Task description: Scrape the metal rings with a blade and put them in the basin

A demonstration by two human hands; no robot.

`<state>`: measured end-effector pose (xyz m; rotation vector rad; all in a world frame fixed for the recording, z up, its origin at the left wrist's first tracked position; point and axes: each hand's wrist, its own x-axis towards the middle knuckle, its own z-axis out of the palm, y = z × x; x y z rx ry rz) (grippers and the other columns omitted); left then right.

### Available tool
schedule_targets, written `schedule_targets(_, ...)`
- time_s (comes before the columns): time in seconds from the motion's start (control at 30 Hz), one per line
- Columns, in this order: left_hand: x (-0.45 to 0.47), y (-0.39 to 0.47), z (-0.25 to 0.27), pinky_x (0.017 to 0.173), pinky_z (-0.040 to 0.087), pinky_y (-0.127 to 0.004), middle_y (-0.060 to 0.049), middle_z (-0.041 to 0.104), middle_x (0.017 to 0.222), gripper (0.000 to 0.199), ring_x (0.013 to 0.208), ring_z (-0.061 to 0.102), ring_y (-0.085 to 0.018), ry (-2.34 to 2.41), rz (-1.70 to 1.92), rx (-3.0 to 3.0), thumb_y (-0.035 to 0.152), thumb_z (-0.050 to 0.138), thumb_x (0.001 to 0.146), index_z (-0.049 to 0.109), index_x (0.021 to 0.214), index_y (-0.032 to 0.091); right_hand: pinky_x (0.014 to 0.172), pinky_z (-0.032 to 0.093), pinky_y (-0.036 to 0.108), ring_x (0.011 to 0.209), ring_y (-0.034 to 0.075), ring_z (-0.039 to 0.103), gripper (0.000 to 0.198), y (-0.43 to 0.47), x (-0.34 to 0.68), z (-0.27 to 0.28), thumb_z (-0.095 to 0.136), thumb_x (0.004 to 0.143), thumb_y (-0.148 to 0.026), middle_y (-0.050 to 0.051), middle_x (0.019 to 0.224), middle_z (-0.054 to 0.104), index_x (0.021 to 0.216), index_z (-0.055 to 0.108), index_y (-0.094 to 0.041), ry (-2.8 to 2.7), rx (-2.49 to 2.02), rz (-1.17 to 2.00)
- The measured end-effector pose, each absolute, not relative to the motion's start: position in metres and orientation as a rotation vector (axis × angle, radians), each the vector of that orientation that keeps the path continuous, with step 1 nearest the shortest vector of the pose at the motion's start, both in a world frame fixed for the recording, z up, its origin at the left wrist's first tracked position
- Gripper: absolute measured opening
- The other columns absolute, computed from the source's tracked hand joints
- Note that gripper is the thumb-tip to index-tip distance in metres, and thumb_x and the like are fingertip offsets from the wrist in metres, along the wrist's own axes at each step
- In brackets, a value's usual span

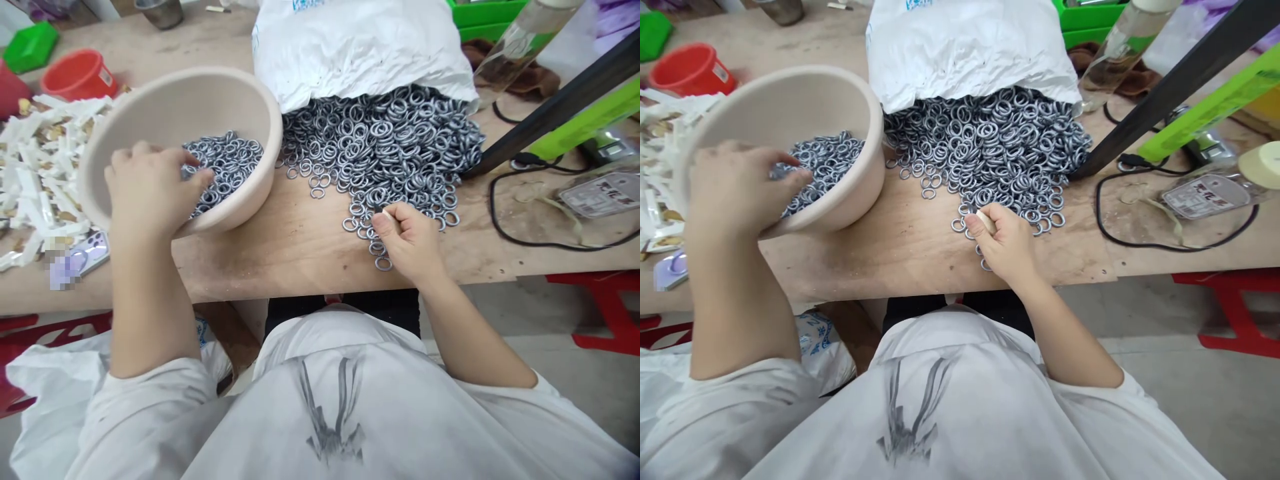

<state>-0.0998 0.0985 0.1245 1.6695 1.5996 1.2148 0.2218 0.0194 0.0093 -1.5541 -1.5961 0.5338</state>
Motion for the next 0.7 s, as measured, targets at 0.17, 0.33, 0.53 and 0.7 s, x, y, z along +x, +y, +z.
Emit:
schedule_targets(0.17,-0.059,0.069,0.101,0.104,0.041,-0.052,-0.01,0.065,0.112,0.024,0.118,0.053,-0.03,1.694,1.175,2.26,0.034,0.063,0.09,0.062,0.11,0.021,0.061,0.036,0.031,0.065,0.019,0.056,0.03,0.019,0.24,0.001,0.063,0.087,-0.05,0.002,0.07,0.065,0.077,0.063,-0.022,-1.591,-1.709,0.359)
schedule_targets(0.33,0.02,0.054,0.029,0.097,0.047,-0.043,-0.01,0.067,0.124,0.022,0.114,0.057,-0.028,1.235,0.323,2.612,0.024,0.053,0.096,0.066,0.113,0.02,0.061,0.037,0.03,0.065,0.018,0.057,0.03,0.015,0.24,0.001,0.062,0.088,-0.05,0.001,0.07,0.066,0.079,0.064,-0.021,-1.534,-1.697,0.418)
schedule_targets(0.53,0.043,0.067,-0.003,0.087,0.049,-0.041,-0.015,0.068,0.112,0.02,0.108,0.06,-0.03,1.353,0.183,2.609,0.023,0.049,0.098,0.066,0.107,0.017,0.069,0.043,0.032,0.075,0.019,0.061,0.026,0.007,0.235,-0.01,0.065,0.088,-0.046,0.002,0.079,0.068,0.083,0.066,-0.021,-1.55,-1.619,0.543)
schedule_targets(0.7,0.03,0.033,0.018,0.08,0.049,-0.034,-0.005,0.071,0.085,0.008,0.085,0.065,-0.022,1.288,0.466,2.256,0.023,0.06,0.091,0.067,0.089,0.019,0.077,0.048,0.034,0.085,0.02,0.063,0.023,0.002,0.224,-0.007,0.071,0.086,-0.043,0.004,0.091,0.069,0.094,0.07,-0.021,-1.57,-1.277,0.869)
